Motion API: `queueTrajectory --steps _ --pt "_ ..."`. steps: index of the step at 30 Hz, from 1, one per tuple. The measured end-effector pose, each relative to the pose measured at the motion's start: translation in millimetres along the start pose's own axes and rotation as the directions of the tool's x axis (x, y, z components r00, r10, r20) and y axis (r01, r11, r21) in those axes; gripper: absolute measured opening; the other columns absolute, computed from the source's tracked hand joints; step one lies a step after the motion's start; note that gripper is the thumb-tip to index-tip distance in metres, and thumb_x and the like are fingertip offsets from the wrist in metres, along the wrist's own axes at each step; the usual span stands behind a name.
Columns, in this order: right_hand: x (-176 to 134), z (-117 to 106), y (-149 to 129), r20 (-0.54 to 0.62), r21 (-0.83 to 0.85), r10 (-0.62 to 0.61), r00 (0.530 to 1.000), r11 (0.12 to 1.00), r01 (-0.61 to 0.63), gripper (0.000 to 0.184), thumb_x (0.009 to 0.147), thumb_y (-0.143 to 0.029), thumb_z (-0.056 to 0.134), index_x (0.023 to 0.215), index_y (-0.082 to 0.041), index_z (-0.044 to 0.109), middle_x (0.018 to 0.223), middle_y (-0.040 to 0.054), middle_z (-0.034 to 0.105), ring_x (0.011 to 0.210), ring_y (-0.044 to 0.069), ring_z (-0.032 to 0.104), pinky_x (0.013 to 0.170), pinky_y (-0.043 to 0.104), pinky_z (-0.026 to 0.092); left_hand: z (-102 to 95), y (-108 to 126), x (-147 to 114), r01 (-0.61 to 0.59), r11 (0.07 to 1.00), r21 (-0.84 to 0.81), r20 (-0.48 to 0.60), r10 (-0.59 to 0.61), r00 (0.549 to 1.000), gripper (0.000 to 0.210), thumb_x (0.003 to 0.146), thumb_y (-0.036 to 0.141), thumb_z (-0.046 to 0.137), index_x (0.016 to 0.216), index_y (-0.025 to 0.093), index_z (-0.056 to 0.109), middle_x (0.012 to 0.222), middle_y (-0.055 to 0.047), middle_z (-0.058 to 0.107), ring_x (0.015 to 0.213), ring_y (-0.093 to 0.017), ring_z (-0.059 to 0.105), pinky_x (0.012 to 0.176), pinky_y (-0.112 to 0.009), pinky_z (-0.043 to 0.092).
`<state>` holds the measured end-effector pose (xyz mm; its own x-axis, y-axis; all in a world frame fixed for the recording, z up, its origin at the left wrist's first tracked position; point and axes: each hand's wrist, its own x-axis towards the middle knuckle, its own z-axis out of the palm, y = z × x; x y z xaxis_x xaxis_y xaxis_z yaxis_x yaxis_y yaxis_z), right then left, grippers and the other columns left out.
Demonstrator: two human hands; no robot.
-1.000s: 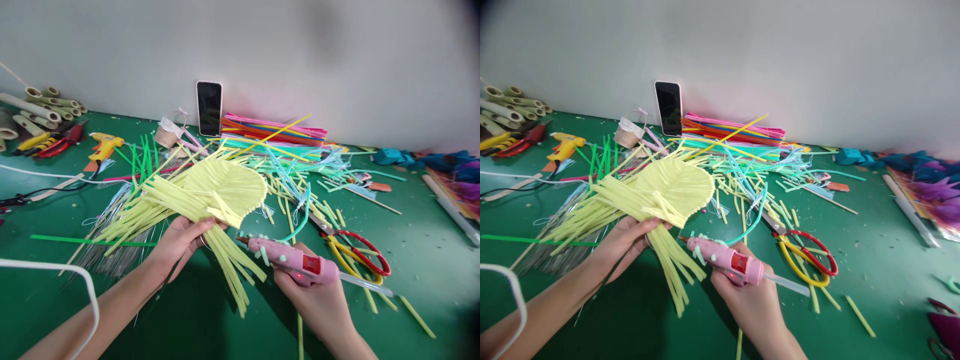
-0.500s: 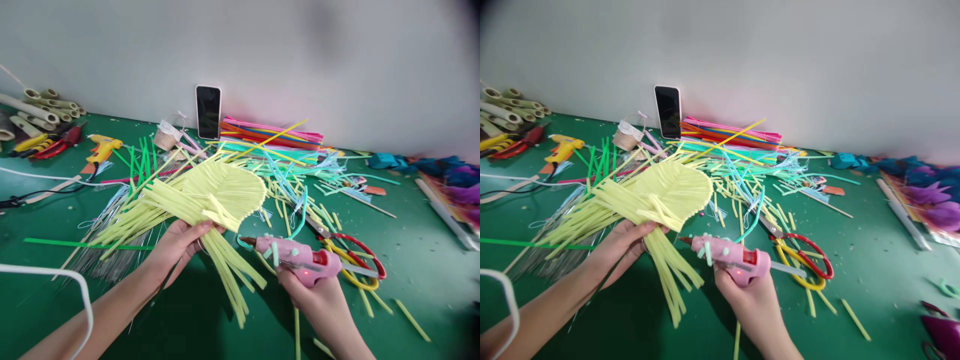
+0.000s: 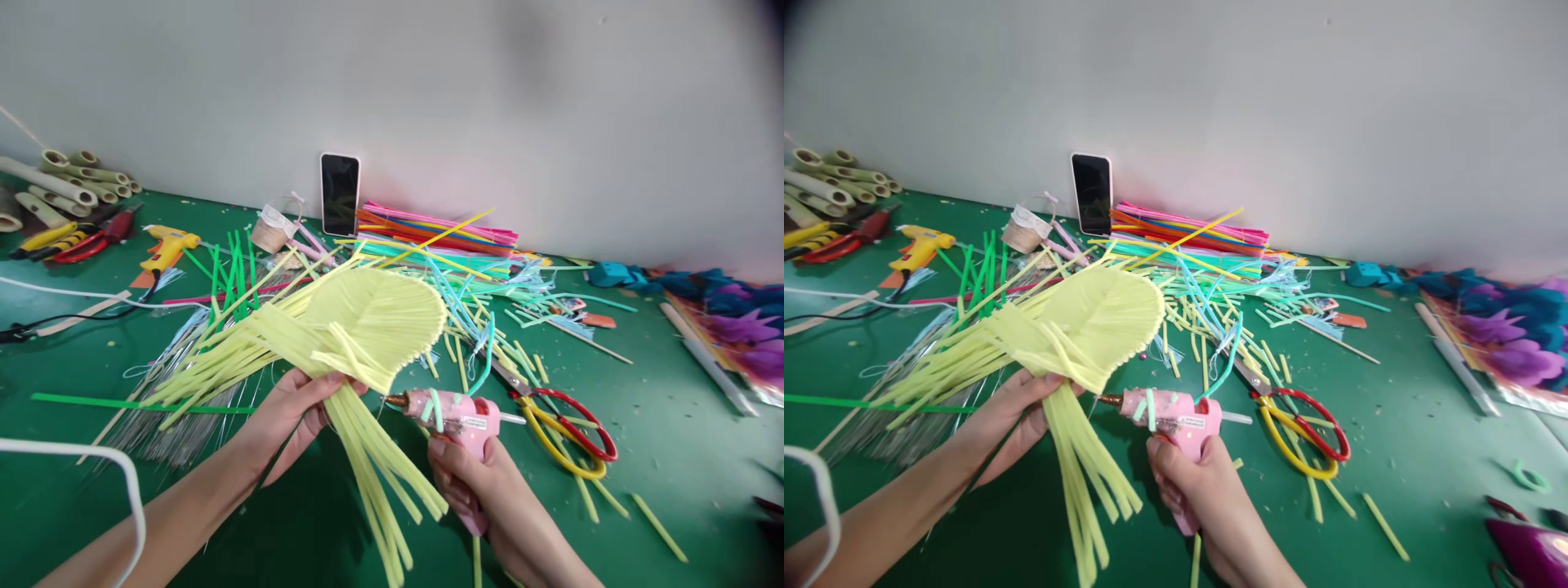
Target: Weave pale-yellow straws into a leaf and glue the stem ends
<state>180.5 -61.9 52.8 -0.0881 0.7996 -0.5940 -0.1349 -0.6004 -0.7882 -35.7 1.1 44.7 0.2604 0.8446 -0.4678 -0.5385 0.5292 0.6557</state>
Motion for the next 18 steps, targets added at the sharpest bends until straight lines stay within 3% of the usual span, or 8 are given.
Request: queueTrajectory --steps 12,18 --pt "2.0 -2.2 0.4 0.037 0.034 0.027 0.999 0.999 -0.028 0.051 0.072 -0.054 0.074 0.055 -0.02 0.041 0.043 -0.0095 0.034 0.04 0.002 0.024 0.039 0.019 0.015 2.5 0.6 -0.9 0.004 1.0 -0.008 -0.006 -0.004 1.0 0.025 0.064 0.022 0.089 0.085 0.013 0.078 0.083 -0.003 0.079 0.072 -0.014 0.073 0.067 -0.017 0.061" --pt "2.9 -4.3 1.8 0.051 0.019 0.015 0.999 1.0 -0.016 0.052 0.073 -0.055 0.074 0.054 -0.02 0.041 0.043 -0.0089 0.034 0.04 0.003 0.024 0.038 0.02 0.015 2.1 0.9 -3.6 -0.006 1.0 0.004 0.008 0.006 1.0 0.022 0.068 0.021 0.087 0.087 0.013 0.078 0.081 -0.002 0.079 0.072 -0.013 0.073 0.067 -0.017 0.06"
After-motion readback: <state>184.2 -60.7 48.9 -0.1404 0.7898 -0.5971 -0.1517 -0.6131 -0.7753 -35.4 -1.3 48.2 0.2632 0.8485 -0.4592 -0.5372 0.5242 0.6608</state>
